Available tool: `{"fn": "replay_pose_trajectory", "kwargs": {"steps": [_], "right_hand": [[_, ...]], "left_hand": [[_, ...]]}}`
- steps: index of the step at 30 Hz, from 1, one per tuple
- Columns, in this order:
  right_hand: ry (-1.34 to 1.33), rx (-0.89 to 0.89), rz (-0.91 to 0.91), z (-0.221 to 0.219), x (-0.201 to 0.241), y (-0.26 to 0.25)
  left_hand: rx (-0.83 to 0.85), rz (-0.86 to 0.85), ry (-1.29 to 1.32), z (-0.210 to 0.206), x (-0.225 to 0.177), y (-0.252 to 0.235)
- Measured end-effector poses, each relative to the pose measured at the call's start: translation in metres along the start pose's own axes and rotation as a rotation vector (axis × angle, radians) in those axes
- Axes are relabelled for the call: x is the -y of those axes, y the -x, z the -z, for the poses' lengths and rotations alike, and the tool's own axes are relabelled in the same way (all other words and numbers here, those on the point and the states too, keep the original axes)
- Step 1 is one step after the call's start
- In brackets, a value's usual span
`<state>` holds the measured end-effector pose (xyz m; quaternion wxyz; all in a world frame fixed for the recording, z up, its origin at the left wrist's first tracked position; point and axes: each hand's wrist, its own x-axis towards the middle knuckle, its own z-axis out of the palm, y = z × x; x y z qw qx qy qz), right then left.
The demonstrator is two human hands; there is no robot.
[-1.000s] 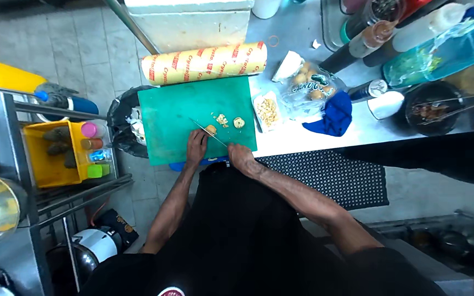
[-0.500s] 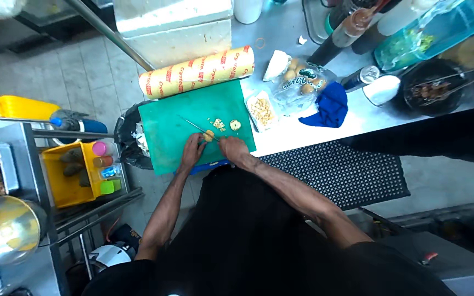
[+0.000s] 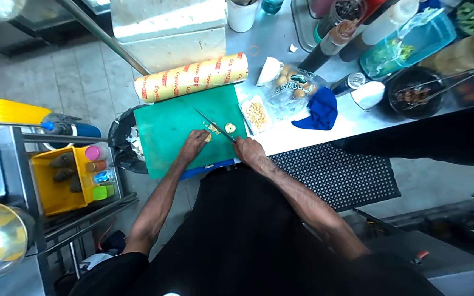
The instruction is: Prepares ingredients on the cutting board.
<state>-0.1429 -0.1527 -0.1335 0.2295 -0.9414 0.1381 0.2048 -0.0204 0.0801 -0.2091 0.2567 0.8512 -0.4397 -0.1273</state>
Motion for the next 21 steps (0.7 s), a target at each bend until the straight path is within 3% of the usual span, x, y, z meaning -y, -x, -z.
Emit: {"fn": "replay_pose_trajectory", "kwargs": {"steps": [4, 11, 15, 21], "right_hand": [[0.076, 0.223, -0.08, -0.006, 0.002, -0.009], [0.137, 0.266, -0.063, -0.017, 0.0, -0.009], [0.141, 0.262, -0.056, -0.016, -0.001, -0.009], [0.098, 0.228, -0.049, -0.017, -0.005, -0.004]], "left_hand": [[-0.155, 0.217, 0.042, -0.037, -0.015, 0.003], [-0.254, 0.42, 0.071, -0.057, -0.018, 0.002], [-0.216, 0.401, 0.1, -0.037, -0.029, 0.011], [-0.188, 0.214, 0.083, -0.024, -0.023, 0.012]]}}
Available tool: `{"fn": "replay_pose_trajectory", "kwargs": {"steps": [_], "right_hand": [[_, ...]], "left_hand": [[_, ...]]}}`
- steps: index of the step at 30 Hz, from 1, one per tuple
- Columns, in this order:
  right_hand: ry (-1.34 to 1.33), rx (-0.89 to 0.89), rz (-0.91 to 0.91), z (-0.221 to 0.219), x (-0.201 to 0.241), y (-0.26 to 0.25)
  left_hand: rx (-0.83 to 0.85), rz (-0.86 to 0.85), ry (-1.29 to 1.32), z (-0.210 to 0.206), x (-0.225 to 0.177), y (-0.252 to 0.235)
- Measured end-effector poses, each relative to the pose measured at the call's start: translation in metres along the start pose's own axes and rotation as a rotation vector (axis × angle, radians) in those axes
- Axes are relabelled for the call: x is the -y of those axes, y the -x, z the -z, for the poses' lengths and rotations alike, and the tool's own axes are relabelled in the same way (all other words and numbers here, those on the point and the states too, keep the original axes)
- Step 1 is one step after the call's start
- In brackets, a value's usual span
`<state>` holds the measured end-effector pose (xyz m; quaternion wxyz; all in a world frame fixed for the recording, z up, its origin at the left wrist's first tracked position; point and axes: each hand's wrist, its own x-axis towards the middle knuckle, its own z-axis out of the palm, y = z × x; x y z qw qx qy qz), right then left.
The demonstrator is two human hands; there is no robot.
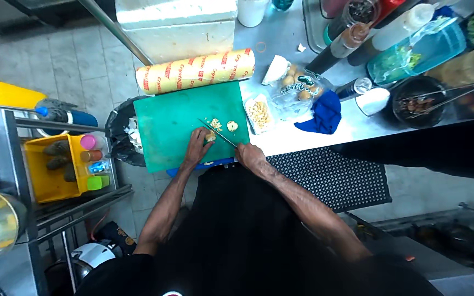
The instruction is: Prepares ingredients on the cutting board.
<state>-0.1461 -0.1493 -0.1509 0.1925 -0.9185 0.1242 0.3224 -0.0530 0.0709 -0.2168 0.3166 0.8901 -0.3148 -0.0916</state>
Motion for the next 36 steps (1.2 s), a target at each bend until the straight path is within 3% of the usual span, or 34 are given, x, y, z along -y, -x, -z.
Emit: {"fn": "replay_pose_trajectory", "kwargs": {"steps": [10, 16, 19, 30, 36], "right_hand": [[-0.026, 0.009, -0.036, 0.009, 0.007, 0.008], [0.036, 0.031, -0.072, 0.01, 0.018, 0.005], [0.066, 0.032, -0.051, 0.004, 0.016, 0.002], [0.092, -0.004, -0.034, -0.02, 0.014, -0.005], [0.149, 0.028, -0.054, -0.003, 0.024, 0.007]], "left_hand": [[0.027, -0.166, -0.041, -0.002, 0.022, -0.015], [-0.215, 0.118, -0.011, -0.04, 0.004, -0.009], [-0.252, 0.156, 0.001, -0.049, 0.002, -0.007], [-0.151, -0.082, -0.075, -0.029, 0.012, -0.002], [-0.138, -0.093, -0.084, -0.027, 0.008, -0.001]]}}
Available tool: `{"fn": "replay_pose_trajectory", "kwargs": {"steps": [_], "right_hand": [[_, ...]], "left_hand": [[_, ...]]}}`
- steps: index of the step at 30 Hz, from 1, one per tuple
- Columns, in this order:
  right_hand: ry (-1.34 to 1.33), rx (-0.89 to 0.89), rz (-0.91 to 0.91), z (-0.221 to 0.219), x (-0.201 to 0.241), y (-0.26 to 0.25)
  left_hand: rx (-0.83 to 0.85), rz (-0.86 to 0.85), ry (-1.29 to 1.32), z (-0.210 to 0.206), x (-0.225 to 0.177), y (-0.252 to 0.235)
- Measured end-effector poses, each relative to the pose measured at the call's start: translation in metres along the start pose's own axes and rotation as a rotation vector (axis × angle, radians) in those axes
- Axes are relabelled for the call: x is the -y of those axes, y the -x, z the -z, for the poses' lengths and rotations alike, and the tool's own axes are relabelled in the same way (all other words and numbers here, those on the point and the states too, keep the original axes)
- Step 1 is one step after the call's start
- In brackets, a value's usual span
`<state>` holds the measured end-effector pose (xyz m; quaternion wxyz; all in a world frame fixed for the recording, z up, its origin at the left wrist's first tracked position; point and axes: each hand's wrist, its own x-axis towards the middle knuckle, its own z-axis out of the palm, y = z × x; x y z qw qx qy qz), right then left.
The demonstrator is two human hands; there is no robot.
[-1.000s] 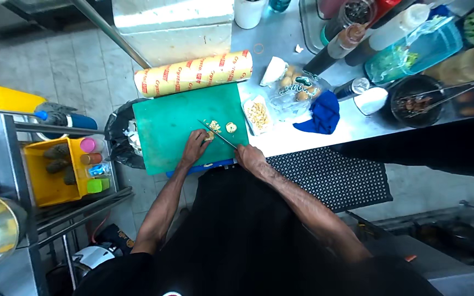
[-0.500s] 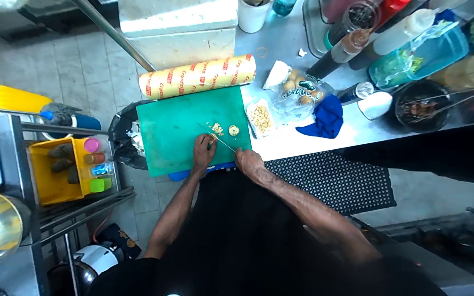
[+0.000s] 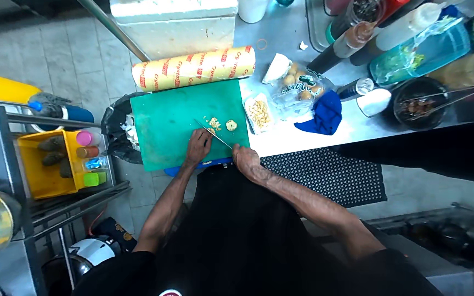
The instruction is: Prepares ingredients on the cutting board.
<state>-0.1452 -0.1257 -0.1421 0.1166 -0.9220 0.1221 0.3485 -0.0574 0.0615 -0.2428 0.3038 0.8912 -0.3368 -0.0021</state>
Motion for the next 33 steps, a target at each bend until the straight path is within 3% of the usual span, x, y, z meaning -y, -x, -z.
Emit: {"fn": "replay_pose_trajectory", "kwargs": {"steps": [4, 8, 12, 18, 21, 24, 28, 33], "right_hand": [[0.011, -0.001, -0.005, 0.01, 0.002, 0.012], [-0.048, -0.075, 0.047, -0.018, 0.007, -0.039], [-0.059, -0.073, 0.074, -0.005, 0.031, -0.061], [0.006, 0.042, 0.039, 0.032, 0.027, -0.012], [-0.029, 0.059, 0.014, 0.012, 0.021, -0.021], [-0.055, -0.045, 0.027, -0.012, 0.027, -0.052], [-0.063, -0.096, 0.058, -0.013, 0.037, -0.066], [-0.139, -0.053, 0.13, -0.012, 0.018, -0.079]], "left_hand": [[-0.005, -0.008, 0.023, 0.002, -0.001, 0.005], [0.007, -0.006, 0.027, 0.008, -0.005, 0.004], [0.037, 0.0, 0.051, 0.001, 0.005, 0.0], [-0.01, -0.105, 0.067, -0.011, 0.028, -0.006], [-0.042, -0.097, 0.05, -0.014, 0.029, -0.006], [-0.046, -0.093, 0.052, -0.014, 0.029, -0.004], [-0.04, -0.097, 0.058, -0.011, 0.027, -0.003], [-0.075, -0.024, 0.072, -0.014, 0.029, 0.003]]}}
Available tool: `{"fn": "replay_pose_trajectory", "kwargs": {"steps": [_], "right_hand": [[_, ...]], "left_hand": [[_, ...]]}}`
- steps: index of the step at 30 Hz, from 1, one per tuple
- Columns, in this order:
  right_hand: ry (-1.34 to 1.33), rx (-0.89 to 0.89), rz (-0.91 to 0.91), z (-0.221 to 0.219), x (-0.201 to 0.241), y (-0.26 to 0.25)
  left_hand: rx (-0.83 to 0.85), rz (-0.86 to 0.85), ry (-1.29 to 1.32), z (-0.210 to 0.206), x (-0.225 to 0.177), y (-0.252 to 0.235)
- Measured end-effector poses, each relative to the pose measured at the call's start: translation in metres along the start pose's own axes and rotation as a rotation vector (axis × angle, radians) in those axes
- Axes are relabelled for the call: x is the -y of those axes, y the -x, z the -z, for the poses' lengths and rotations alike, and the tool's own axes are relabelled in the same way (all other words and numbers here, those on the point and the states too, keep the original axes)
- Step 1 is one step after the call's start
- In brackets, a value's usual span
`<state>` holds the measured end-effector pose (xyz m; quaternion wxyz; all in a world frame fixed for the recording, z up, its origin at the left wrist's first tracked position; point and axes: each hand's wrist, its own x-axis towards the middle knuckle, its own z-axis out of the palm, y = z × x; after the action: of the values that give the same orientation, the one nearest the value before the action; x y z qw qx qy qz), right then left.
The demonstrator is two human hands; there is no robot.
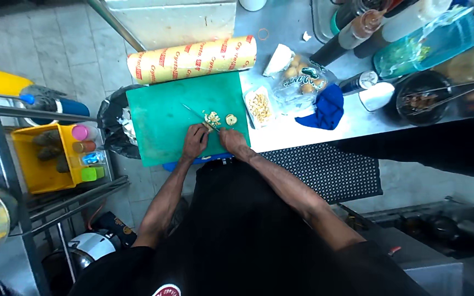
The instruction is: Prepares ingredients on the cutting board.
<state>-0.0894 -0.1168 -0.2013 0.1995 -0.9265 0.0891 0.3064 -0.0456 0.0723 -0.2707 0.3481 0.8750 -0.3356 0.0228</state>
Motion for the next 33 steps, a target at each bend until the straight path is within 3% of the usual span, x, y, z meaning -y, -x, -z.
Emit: {"fn": "replay_pose_trajectory", "kwargs": {"steps": [4, 10, 19, 27, 33], "right_hand": [[-0.022, 0.007, 0.01, 0.013, -0.016, 0.005], [0.099, 0.108, -0.057, 0.03, -0.001, 0.056], [0.095, 0.057, -0.075, -0.005, -0.013, 0.044], [0.135, 0.154, -0.133, 0.025, 0.007, 0.072], [0.075, -0.003, -0.061, -0.011, 0.012, 0.015]], "left_hand": [[-0.027, 0.014, 0.02, -0.004, 0.0, 0.0], [-0.059, -0.008, 0.025, -0.007, 0.004, 0.0], [-0.073, 0.036, 0.014, -0.005, 0.004, 0.0], [-0.031, 0.024, -0.011, -0.003, 0.002, -0.002], [-0.02, 0.008, 0.007, -0.003, 0.008, -0.001]]}}
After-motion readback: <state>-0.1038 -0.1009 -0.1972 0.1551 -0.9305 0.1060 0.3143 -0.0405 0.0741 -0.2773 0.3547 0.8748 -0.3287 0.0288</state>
